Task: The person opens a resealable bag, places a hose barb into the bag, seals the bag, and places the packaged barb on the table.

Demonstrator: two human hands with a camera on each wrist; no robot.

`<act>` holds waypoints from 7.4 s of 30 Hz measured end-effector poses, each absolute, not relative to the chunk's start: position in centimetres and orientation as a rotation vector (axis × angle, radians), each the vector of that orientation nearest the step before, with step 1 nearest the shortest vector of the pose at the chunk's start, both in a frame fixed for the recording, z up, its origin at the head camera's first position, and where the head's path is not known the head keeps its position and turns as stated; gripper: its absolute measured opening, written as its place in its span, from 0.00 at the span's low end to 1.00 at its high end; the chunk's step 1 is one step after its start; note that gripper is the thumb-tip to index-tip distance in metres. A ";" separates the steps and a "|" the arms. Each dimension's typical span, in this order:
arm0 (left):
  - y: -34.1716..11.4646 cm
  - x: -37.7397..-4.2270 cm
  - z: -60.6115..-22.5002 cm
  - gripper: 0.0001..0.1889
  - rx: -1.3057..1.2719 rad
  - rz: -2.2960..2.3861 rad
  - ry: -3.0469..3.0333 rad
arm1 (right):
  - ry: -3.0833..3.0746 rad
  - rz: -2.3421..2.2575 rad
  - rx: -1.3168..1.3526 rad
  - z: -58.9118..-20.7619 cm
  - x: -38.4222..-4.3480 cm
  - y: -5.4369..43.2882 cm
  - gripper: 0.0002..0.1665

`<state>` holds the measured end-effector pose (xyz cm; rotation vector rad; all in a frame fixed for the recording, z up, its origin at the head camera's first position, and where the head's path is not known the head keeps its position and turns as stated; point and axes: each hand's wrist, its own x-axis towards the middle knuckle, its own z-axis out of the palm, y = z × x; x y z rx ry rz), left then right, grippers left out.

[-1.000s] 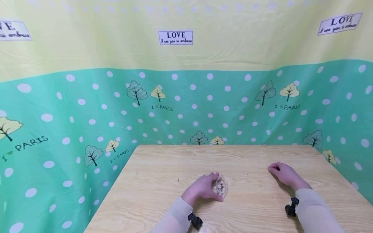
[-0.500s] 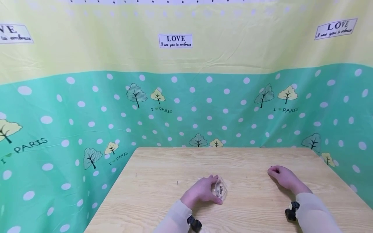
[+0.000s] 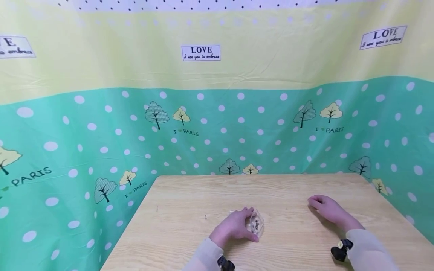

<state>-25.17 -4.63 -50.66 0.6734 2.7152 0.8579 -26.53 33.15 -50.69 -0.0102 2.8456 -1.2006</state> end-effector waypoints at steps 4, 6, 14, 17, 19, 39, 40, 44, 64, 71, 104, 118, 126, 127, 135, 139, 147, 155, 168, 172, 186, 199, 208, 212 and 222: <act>-4.7 -25.0 -50.7 0.57 0.672 0.871 2.711 | 2.812 -1.245 -0.048 -50.1 -26.0 31.5 0.35; -4.6 -25.0 -50.8 0.57 0.670 0.869 2.711 | 2.810 -1.261 -0.071 -50.0 -25.7 30.5 0.33; -4.6 -25.4 -50.8 0.58 0.656 0.848 2.723 | 2.713 -1.451 -0.129 -49.3 -24.6 26.0 0.26; -4.7 -25.3 -50.5 0.58 0.662 0.850 2.728 | 2.667 -1.531 -0.118 -49.1 -24.0 24.7 0.28; -4.7 -25.3 -50.3 0.58 0.665 0.851 2.727 | 2.644 -1.578 -0.089 -49.1 -23.7 24.0 0.28; -4.8 -25.2 -50.0 0.58 0.677 0.826 2.732 | 2.734 -1.547 -0.183 -49.4 -22.8 17.9 0.11; -4.8 -25.2 -50.1 0.57 0.677 0.830 2.729 | 2.743 -1.533 -0.192 -49.4 -22.7 17.7 0.11; -4.6 -25.1 -50.3 0.56 0.677 0.838 2.723 | 2.781 -1.490 -0.233 -49.2 -22.4 16.9 0.06; -4.7 -25.5 -50.4 0.57 0.687 0.823 2.731 | 2.884 -1.416 -0.261 -49.2 -22.2 15.4 0.03; -4.6 -25.5 -50.4 0.57 0.690 0.826 2.723 | 2.904 -1.419 -0.252 -49.2 -22.2 15.2 0.03; -4.7 -25.5 -50.2 0.56 0.663 0.839 2.718 | 2.922 -1.429 -0.190 -48.7 -22.8 17.6 0.06; -4.1 -25.3 -50.3 0.57 0.645 0.845 2.710 | 2.948 -1.256 -0.100 -50.1 -24.2 24.8 0.18; -4.2 -25.2 -50.0 0.58 0.643 0.848 2.702 | 2.895 -1.257 -0.058 -50.0 -24.9 29.6 0.20; -4.3 -25.2 -50.1 0.58 0.637 0.846 2.704 | 2.886 -1.266 -0.050 -50.1 -25.1 30.1 0.21; -5.2 -25.4 -50.4 0.58 0.660 0.843 2.704 | 2.929 -1.250 0.009 -51.1 -26.6 33.9 0.25; -5.2 -25.4 -50.6 0.57 0.664 0.852 2.694 | 2.961 -1.255 0.082 -51.7 -27.3 35.3 0.25; -4.9 -25.5 -50.4 0.58 0.660 0.852 2.693 | 2.985 -1.266 0.111 -52.0 -28.4 37.1 0.26; -4.7 -25.4 -50.3 0.57 0.657 0.849 2.687 | 2.967 -1.221 0.067 -51.7 -29.1 37.5 0.28; -4.7 -25.5 -50.0 0.58 0.652 0.834 2.699 | 2.988 -1.061 -0.014 -51.0 -29.9 36.8 0.23; -4.6 -25.5 -49.9 0.57 0.657 0.831 2.695 | 2.981 -1.043 0.007 -51.1 -29.9 36.8 0.22; -4.5 -25.5 -49.7 0.58 0.642 0.839 2.692 | 2.964 -1.022 0.032 -50.4 -29.8 37.0 0.23; -4.6 -25.4 -49.8 0.57 0.639 0.857 2.681 | 2.986 -0.964 0.008 -50.9 -30.0 36.8 0.19; -4.6 -25.6 -50.0 0.58 0.641 0.857 2.685 | 2.967 -0.946 -0.024 -51.1 -29.9 37.1 0.22; -4.5 -25.6 -50.1 0.58 0.640 0.846 2.691 | 2.971 -0.950 -0.030 -50.9 -29.6 37.3 0.24; -4.6 -25.5 -50.1 0.58 0.649 0.827 2.701 | 2.984 -1.034 -0.047 -51.4 -29.4 37.8 0.24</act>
